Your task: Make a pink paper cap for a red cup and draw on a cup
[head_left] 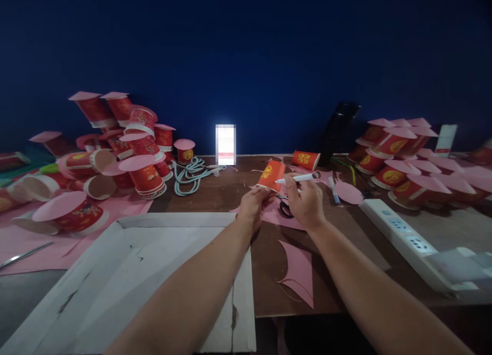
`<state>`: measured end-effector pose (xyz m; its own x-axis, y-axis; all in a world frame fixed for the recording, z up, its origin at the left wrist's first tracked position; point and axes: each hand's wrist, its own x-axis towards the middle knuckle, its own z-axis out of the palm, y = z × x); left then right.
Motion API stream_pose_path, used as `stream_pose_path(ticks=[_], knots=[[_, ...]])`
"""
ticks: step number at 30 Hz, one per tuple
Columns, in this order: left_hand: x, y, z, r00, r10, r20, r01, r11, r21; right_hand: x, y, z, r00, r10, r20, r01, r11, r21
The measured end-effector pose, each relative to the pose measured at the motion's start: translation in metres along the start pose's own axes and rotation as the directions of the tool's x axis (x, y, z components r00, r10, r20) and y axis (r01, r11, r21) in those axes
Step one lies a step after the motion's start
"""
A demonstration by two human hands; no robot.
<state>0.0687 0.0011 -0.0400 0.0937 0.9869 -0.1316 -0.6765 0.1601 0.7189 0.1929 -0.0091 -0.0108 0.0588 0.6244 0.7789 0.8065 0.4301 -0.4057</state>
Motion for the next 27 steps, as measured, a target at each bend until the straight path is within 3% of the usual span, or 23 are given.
stream_pose_path(ticks=[27], knots=[[-0.0009,0.0012,-0.0007,0.999,-0.047,-0.019,0.046,0.998,-0.031,0.0019,-0.0013,-0.0018,0.999,0.018,0.038,-0.018,1.0,-0.011]])
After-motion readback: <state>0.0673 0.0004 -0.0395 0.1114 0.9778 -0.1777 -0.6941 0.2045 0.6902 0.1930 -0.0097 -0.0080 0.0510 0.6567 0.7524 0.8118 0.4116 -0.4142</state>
